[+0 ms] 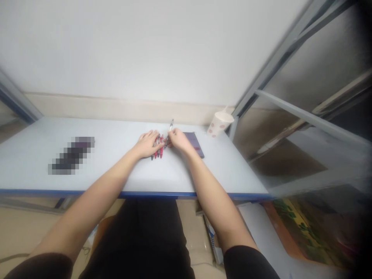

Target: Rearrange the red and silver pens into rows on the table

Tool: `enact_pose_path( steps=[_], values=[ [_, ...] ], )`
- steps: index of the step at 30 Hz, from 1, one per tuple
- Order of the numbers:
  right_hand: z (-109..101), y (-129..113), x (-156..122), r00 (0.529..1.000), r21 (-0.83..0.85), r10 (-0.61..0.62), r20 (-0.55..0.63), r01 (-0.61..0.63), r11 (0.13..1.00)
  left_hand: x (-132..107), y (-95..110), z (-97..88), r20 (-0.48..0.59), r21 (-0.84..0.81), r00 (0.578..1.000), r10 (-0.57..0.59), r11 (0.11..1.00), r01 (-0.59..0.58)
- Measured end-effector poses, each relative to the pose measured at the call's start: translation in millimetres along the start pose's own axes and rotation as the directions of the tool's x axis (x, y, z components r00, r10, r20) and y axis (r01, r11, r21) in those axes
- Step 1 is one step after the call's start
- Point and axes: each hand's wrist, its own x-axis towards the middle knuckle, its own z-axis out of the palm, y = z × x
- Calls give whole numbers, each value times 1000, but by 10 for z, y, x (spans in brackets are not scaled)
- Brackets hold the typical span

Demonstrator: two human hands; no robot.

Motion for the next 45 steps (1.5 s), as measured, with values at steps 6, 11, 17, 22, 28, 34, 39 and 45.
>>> enact_pose_path(
  steps=[6, 11, 17, 22, 28, 34, 39, 45],
  values=[
    [26, 55, 63, 999, 19, -25, -41, 26, 999, -11, -11, -43, 132, 81, 989, -71, 995, 60],
    [44, 76, 82, 999, 63, -13, -37, 15, 998, 7, -17, 17, 110, 21, 991, -79, 997, 77],
    [-3, 61, 38, 1000, 180, -30, -8, 31, 983, -1, 15, -4, -71, -87, 997, -2, 996, -4],
    [-54, -90, -53, 985, 243, -161, 66, 140, 960, 29, 5, -268, -415, -67, 896, 156, 977, -201],
    [33, -115, -269, 907, 369, -355, 228, 257, 893, -167, -256, -500, -178, 143, 847, 501, 865, -481],
    [-91, -124, -389, 843, 99, -372, 389, 363, 927, -403, -340, -376, -223, 120, 870, 440, 898, -423],
    [-122, -60, -312, 816, -21, -398, 420, 447, 894, -364, -328, -344, -112, 36, 934, 340, 941, -338],
    [-40, 50, -265, 748, -147, -620, 237, 658, 738, -422, -300, -411, -18, -209, 981, 195, 958, -195]
  ],
)
